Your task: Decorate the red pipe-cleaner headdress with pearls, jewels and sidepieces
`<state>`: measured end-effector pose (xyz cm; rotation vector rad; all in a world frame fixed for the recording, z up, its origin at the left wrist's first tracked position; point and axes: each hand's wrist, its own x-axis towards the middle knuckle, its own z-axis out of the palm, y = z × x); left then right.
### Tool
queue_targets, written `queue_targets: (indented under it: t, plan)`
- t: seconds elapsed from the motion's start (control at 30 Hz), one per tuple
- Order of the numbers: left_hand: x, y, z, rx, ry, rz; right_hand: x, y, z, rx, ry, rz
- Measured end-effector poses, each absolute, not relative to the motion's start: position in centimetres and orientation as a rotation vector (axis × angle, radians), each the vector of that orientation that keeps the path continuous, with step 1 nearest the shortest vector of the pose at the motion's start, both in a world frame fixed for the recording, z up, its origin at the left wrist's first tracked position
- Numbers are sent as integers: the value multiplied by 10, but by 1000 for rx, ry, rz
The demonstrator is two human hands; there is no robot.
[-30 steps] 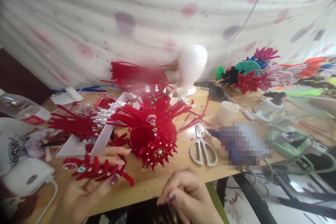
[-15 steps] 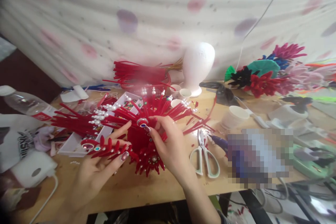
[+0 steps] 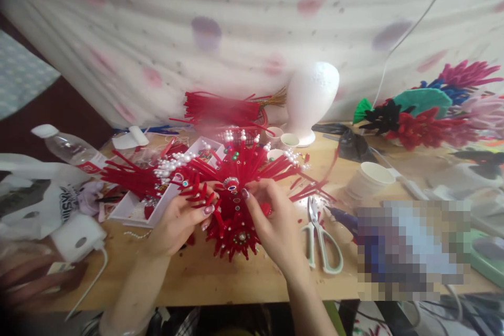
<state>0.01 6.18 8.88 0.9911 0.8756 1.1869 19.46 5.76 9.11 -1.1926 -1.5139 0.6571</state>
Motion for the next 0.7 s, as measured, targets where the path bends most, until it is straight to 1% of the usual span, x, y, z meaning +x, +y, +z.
queue_targets:
  t: [0.2, 0.33, 0.43, 0.57, 0.7]
  plan:
    - [2, 57, 94, 910, 889, 1282, 206, 50, 82, -1211, -1510, 694]
    - [-7, 50, 96, 803, 934, 1395, 209, 42, 78, -1218, -1461, 631]
    - [-17, 43, 96, 763, 953, 1450, 210, 35, 80, -1165, -1333, 541]
    - [-30, 28, 92, 714, 1010, 1641, 210, 17, 82, -1113, -1119, 500]
    - [-33, 12, 84, 625, 1037, 1746, 200, -5, 77, -1045, -1236, 492]
